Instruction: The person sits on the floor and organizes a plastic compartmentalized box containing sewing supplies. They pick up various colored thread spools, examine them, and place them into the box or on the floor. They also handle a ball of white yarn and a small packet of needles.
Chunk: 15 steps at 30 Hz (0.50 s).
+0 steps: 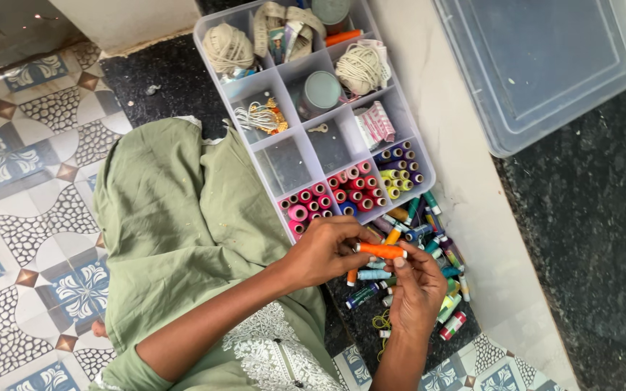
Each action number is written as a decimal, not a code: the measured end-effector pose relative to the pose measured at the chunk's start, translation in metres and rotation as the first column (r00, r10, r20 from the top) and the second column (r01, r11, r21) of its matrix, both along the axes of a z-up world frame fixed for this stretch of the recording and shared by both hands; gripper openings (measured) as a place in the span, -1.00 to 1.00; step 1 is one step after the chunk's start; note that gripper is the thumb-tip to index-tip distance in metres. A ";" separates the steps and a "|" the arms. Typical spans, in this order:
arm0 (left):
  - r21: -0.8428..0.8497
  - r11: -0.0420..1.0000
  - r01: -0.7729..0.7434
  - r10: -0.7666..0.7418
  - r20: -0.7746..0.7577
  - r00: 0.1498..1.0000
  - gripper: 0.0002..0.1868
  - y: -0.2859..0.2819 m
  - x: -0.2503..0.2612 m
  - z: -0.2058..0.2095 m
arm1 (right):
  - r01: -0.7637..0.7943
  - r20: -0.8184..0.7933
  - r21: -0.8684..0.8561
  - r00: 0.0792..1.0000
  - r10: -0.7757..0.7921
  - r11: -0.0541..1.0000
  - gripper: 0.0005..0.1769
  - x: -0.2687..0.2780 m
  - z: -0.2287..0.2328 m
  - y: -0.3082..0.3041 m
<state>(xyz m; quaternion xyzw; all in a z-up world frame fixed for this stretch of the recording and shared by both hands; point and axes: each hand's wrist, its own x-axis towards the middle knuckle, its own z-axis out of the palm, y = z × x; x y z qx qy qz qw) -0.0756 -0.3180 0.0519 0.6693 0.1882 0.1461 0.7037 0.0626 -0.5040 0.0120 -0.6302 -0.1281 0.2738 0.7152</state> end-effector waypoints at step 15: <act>-0.107 0.992 -0.074 0.085 0.102 0.991 -0.72 -0.003 -0.003 0.005 | -0.052 0.017 -0.030 0.998 0.053 0.998 -0.63 -0.009 0.013 0.012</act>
